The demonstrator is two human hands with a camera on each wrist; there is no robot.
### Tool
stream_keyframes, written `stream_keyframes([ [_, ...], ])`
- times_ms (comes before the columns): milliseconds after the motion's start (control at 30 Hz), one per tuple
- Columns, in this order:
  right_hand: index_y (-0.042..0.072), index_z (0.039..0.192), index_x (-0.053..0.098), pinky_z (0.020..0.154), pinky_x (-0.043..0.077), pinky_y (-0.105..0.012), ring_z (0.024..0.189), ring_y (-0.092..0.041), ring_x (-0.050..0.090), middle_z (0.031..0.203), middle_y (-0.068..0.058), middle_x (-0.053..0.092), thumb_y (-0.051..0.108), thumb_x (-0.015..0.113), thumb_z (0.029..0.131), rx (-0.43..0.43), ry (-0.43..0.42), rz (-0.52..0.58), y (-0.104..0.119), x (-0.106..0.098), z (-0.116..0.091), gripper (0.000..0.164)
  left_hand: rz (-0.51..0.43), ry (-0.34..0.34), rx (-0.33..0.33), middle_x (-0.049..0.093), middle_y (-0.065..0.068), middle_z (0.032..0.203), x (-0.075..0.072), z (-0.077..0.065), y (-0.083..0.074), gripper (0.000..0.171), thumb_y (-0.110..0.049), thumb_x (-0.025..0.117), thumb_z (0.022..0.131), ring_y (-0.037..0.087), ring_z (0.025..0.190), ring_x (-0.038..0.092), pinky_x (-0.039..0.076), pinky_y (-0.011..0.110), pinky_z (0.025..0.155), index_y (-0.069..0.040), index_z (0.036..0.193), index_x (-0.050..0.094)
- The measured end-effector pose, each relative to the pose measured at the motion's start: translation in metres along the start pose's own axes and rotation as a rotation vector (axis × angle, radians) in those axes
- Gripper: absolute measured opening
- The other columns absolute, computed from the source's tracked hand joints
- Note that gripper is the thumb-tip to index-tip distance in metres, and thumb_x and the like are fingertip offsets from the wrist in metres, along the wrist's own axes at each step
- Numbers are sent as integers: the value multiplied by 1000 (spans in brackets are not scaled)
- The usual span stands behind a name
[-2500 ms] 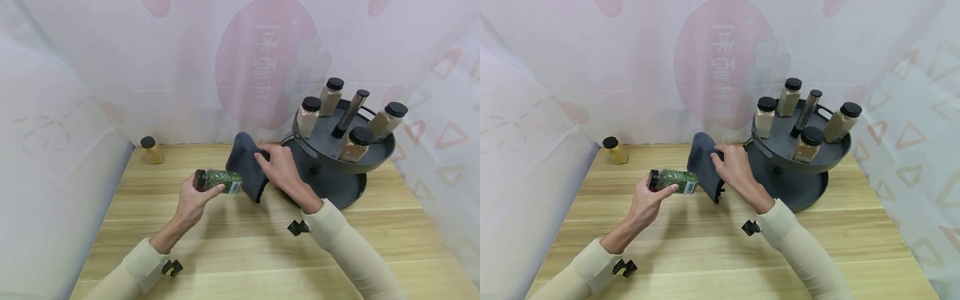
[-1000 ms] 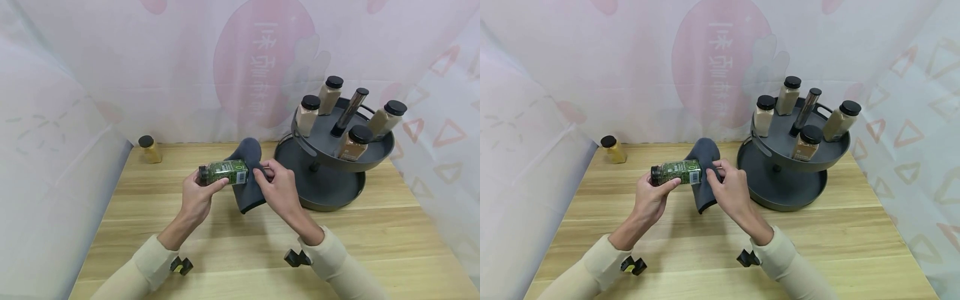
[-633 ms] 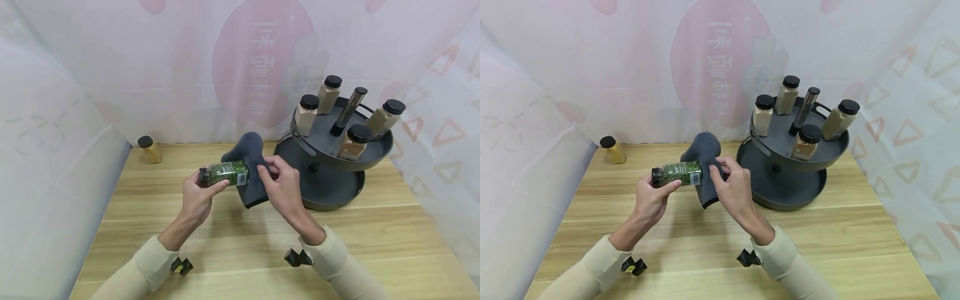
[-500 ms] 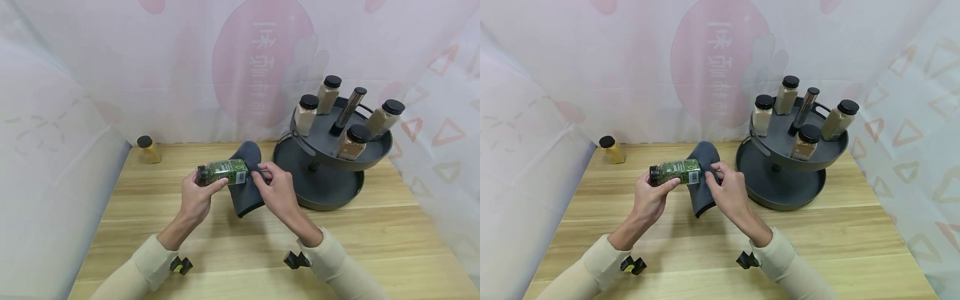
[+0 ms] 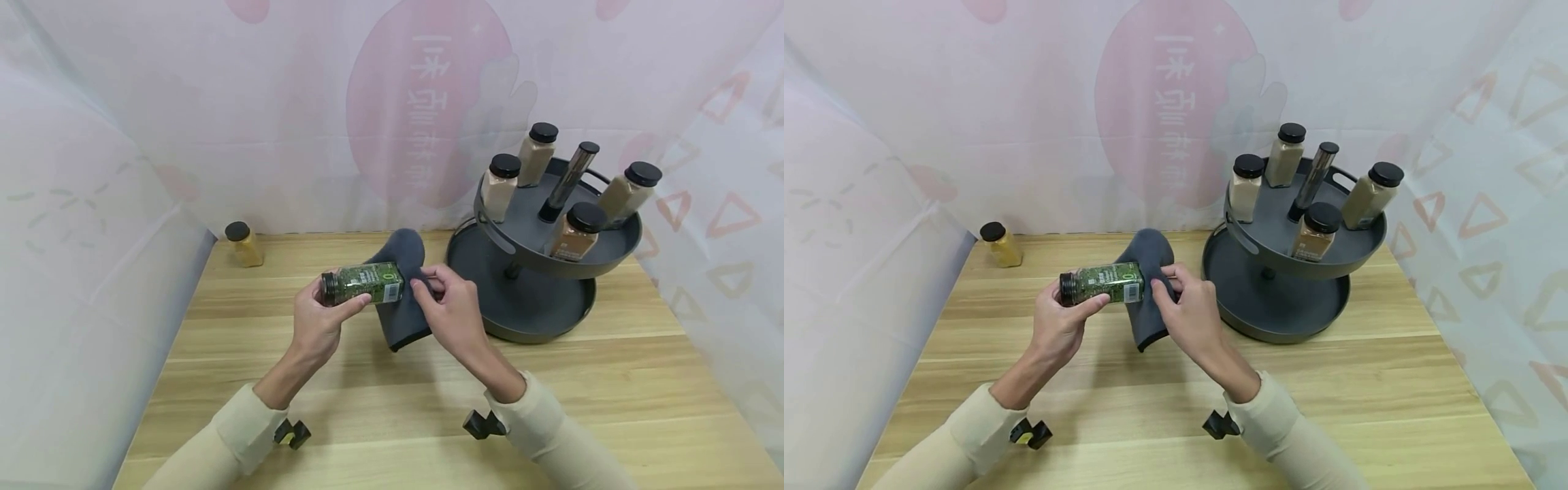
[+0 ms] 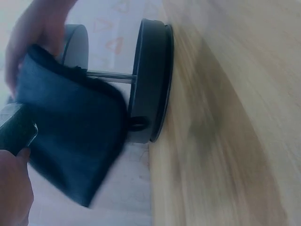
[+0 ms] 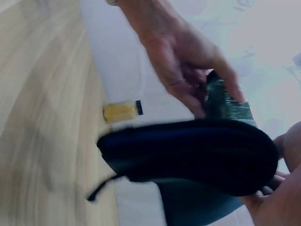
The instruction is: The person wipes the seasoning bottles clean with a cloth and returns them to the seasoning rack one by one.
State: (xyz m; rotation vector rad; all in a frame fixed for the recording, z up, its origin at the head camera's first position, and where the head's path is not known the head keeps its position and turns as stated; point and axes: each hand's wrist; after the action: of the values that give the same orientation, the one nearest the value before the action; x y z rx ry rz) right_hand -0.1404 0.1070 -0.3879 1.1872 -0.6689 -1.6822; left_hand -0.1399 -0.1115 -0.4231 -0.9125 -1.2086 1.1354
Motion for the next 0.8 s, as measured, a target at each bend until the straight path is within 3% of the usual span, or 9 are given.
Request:
stream_keyframes([
  [133, -3, 117, 74, 73, 59, -29, 79, -17, 73, 93, -11, 80, 8, 73, 100, 60, 34, -23, 1, 0, 0, 21, 35, 9, 10, 67, 13, 119, -2, 0, 0, 52, 18, 78, 81, 20, 107, 69, 62, 28, 88, 16, 130, 59],
  [300, 0, 114, 75, 57, 43, -23, 56, -14, 51, 64, -2, 61, 6, 71, 100, -40, -53, 41, 7, -8, 4, 16, 117, 3, -2, 66, 17, 121, -6, -2, 2, 52, 15, 80, 83, 20, 105, 68, 62, 27, 86, 13, 131, 61],
  [400, 1, 111, 75, 53, 34, -24, 52, -15, 39, 59, -2, 45, 5, 69, 101, -82, -76, 60, 7, -8, 5, 13, 107, 2, -7, 66, 17, 120, -6, -2, 2, 51, 15, 80, 83, 20, 105, 68, 61, 27, 87, 13, 130, 61],
  [533, -1, 111, 74, 59, 45, -21, 60, -10, 57, 69, -5, 67, 5, 70, 100, -8, 2, 30, 0, -1, 2, 13, 57, 7, 7, 66, 13, 119, -2, -2, -2, 51, 17, 79, 81, 20, 106, 68, 62, 28, 88, 14, 129, 60],
  [633, -1, 112, 74, 69, 55, -24, 75, -14, 71, 87, -10, 79, 6, 71, 100, 63, 68, 11, -4, 2, 1, 14, 36, 25, 35, 67, 13, 119, -1, 0, -5, 53, 18, 79, 81, 21, 108, 69, 62, 29, 88, 15, 130, 60],
  [700, -1, 113, 75, 71, 56, -24, 77, -15, 72, 88, -11, 79, 7, 71, 100, 74, 63, 21, -2, 1, 1, 15, 52, 32, 50, 68, 14, 121, -1, 1, -5, 54, 17, 80, 80, 21, 108, 70, 62, 29, 87, 15, 131, 61],
  [800, -1, 114, 76, 63, 49, -22, 64, -15, 61, 72, -8, 70, 6, 71, 100, 18, -12, 60, 2, -4, 4, 16, 104, 23, 56, 69, 14, 123, -4, 1, -4, 55, 15, 81, 80, 19, 107, 70, 62, 27, 86, 13, 132, 62],
])
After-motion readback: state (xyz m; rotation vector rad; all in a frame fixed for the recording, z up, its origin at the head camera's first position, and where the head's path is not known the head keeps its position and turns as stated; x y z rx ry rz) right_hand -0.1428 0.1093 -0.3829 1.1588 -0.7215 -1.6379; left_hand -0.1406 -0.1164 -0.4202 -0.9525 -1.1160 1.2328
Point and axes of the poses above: each hand's wrist, its own z-axis towards the middle knuckle, its own x-axis out of the palm, y = z × x
